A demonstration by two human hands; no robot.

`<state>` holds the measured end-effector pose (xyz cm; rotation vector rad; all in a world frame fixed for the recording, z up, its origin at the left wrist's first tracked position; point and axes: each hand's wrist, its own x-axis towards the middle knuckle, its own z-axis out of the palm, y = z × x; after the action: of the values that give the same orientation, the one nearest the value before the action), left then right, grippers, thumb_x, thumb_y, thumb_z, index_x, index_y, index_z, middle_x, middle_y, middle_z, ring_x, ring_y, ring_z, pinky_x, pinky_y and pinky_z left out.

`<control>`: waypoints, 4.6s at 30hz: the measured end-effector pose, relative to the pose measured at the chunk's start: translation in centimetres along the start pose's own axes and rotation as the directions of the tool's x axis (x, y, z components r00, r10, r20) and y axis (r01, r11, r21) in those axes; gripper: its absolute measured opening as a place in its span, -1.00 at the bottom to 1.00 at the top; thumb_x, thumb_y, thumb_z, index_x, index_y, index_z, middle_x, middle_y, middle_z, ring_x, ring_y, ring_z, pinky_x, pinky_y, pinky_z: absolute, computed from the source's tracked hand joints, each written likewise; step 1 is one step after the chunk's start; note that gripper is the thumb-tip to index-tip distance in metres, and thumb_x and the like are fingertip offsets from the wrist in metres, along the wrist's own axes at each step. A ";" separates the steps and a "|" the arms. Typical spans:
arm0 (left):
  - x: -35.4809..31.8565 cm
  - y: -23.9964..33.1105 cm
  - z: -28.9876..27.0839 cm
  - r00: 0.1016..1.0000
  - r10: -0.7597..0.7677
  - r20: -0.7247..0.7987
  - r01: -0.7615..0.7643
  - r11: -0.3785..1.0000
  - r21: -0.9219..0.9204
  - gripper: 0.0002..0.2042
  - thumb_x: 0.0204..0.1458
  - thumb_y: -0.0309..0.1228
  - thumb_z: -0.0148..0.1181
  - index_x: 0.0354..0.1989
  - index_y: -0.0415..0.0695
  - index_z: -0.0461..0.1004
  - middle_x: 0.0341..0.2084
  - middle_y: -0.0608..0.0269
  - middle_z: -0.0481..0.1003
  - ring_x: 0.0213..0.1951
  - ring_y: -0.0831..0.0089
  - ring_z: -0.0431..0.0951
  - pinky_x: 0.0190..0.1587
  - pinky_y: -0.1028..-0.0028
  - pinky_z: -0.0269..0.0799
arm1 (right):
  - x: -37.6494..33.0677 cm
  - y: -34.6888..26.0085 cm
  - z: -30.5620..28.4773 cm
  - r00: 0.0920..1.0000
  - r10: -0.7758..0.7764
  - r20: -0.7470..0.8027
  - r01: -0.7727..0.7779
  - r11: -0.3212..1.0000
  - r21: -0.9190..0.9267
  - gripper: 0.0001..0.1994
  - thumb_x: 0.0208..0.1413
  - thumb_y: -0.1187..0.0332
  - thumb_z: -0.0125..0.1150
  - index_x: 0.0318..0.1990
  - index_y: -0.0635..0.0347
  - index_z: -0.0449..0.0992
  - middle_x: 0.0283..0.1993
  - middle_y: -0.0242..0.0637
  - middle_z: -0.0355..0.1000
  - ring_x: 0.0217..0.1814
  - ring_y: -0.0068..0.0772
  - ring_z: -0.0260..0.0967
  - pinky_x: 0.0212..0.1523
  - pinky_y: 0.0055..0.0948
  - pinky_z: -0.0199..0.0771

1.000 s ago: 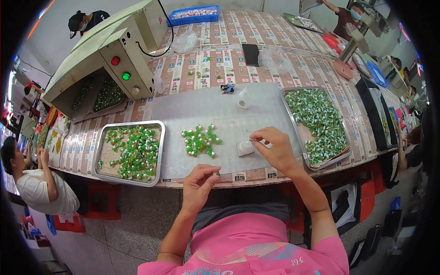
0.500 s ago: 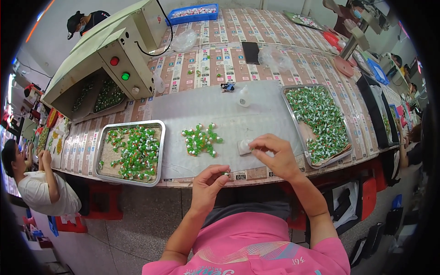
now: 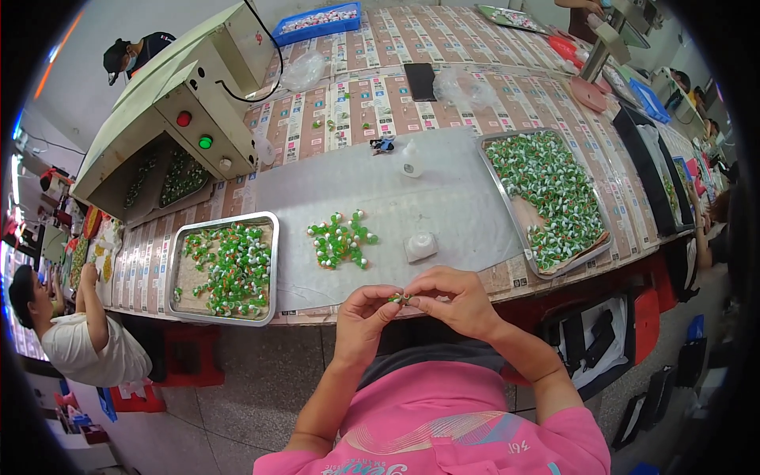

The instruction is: The person assembles small green beads and silver connectors by hand at a workbench.

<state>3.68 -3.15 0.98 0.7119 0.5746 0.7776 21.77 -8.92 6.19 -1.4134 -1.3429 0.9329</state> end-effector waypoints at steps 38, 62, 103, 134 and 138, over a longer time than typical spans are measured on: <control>0.3 7.3 -3.3 0.731 0.680 0.063 -0.182 0.105 0.978 -0.83 -0.03 -0.67 0.17 -0.25 -0.22 0.54 -0.29 0.23 0.52 -0.25 0.42 0.50 -0.17 0.46 0.41 | -3.3 3.0 -15.4 0.876 -0.224 -0.427 -0.026 0.863 -0.505 -0.78 -0.02 0.60 0.23 -0.16 0.26 0.57 -0.19 -0.20 0.53 -0.23 -0.37 0.49 -0.24 -0.48 0.49; 0.3 8.5 -5.4 0.688 0.675 0.266 -0.254 -0.118 0.960 -0.77 -0.14 -0.66 0.23 -0.24 -0.20 0.55 -0.24 0.12 0.48 -0.15 0.17 0.46 -0.06 0.31 0.36 | -0.5 3.6 -15.5 0.883 -0.095 -0.460 -0.217 0.786 -0.579 -0.83 -0.06 0.61 0.20 -0.26 0.27 0.54 -0.27 -0.25 0.46 -0.27 -0.32 0.49 -0.22 -0.48 0.50; 1.8 4.5 -4.0 0.919 0.349 0.185 -0.380 0.649 0.659 -0.83 0.01 -0.66 0.21 -0.23 -0.18 0.58 -0.26 0.27 0.40 -0.24 0.48 0.45 -0.24 0.53 0.41 | 5.9 -0.5 -1.7 0.947 -0.310 -0.085 0.205 0.786 -0.584 -0.85 -0.07 0.57 0.29 -0.29 0.25 0.58 -0.30 -0.21 0.52 -0.25 -0.24 0.46 -0.23 -0.38 0.44; 0.1 1.5 0.8 0.994 -0.085 0.075 0.082 0.996 0.047 -0.80 0.14 -0.52 0.16 -0.08 -0.30 0.44 -0.25 0.12 0.56 -0.21 0.44 0.59 -0.09 0.47 0.56 | -0.5 -1.1 0.0 0.998 0.050 -0.041 -0.049 0.999 0.021 -0.82 0.06 0.48 0.31 -0.16 0.28 0.59 -0.20 -0.23 0.52 -0.21 -0.51 0.46 -0.22 -0.57 0.45; 0.1 1.7 1.0 0.997 -0.011 0.072 -0.001 0.987 0.159 -0.84 0.11 -0.59 0.17 -0.14 -0.32 0.49 -0.26 0.11 0.56 -0.21 0.43 0.59 -0.09 0.46 0.56 | -0.5 -0.9 0.0 0.998 0.002 -0.057 -0.002 1.000 -0.002 -0.83 0.02 0.52 0.33 -0.19 0.25 0.62 -0.26 -0.23 0.53 -0.28 -0.51 0.47 -0.26 -0.57 0.46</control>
<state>3.71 -2.57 2.87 0.8815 0.5762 0.7033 21.51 -9.50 6.99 -1.4331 -1.3003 0.8861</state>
